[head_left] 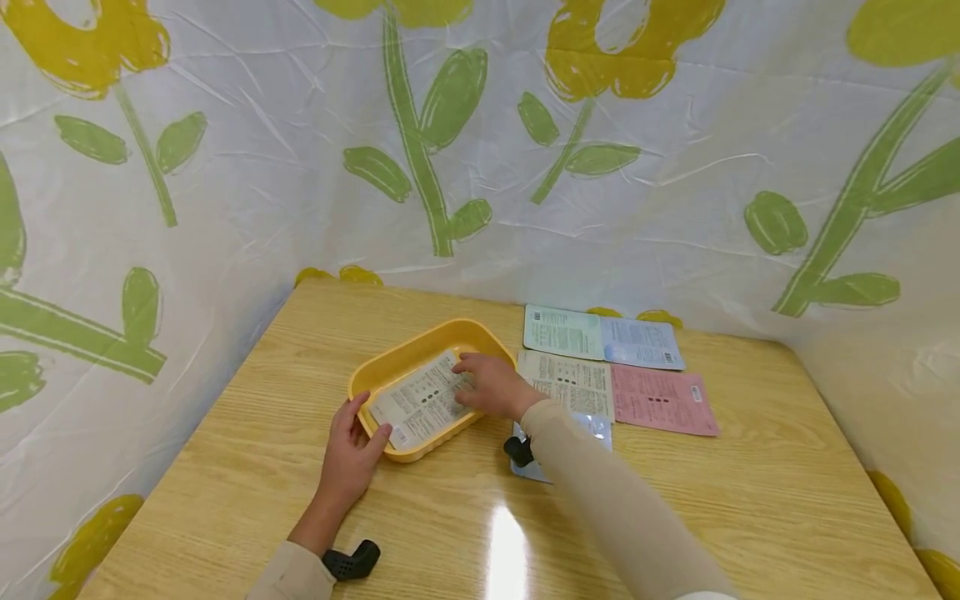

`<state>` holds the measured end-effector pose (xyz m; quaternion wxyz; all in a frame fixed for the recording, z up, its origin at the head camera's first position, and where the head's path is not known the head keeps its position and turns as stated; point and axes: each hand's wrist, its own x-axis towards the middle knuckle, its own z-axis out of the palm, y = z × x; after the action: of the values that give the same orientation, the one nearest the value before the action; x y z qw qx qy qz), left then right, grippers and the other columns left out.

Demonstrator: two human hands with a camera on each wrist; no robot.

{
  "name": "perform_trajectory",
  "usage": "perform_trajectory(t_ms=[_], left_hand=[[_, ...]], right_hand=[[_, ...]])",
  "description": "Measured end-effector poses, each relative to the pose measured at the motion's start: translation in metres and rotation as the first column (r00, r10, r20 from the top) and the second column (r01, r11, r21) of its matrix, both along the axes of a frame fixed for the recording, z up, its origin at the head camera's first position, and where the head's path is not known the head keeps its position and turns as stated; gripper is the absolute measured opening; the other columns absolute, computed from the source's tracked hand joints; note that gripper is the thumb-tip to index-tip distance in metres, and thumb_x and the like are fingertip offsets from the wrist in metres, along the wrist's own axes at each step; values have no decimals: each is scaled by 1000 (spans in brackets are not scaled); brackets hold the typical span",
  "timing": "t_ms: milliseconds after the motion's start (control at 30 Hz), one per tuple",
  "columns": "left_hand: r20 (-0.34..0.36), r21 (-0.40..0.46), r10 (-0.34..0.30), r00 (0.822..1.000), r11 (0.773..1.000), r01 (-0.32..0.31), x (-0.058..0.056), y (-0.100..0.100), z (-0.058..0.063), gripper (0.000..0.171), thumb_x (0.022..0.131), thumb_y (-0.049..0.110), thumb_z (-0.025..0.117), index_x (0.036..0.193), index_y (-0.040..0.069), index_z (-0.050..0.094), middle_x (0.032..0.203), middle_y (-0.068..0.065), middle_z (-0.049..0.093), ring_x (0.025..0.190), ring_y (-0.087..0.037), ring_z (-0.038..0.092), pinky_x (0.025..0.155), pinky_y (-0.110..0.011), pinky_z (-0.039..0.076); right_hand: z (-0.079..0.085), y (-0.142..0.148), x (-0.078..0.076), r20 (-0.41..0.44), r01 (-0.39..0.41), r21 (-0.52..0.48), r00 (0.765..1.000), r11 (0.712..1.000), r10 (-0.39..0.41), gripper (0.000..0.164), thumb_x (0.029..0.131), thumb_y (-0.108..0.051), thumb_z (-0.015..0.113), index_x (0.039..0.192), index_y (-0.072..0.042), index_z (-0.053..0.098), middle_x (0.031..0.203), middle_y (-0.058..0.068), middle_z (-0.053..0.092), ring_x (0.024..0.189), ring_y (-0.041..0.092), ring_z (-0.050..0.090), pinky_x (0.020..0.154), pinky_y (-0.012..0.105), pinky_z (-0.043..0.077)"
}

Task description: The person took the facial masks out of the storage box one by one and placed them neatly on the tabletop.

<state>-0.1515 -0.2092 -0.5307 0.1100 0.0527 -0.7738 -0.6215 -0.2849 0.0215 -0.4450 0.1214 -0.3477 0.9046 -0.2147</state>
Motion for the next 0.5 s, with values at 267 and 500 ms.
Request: perform_trajectory(t_ms=[267,500], left_hand=[[-10,-1,1,1000,1000,-1,0,0,0,64,98,17,66,152,5,35,158,-21,18,145,-36,26,115,-47,24],[-10,14,-11,1000,1000,11,0,1,1,62,99,16,65,152,5,35,158,-21,17,146,-35,25,116,-45,22]], right_hand=[[5,-8,0,39,31,155,999,987,-37,49,93,-22,70,137,-3,58,138,11,59,126,29,54,107,40,42],[8,-11,-2,128,67,216,987,974,-96,54,93,-24,70,142,-6,55,134,10,62,119,25,58,100,38,48]])
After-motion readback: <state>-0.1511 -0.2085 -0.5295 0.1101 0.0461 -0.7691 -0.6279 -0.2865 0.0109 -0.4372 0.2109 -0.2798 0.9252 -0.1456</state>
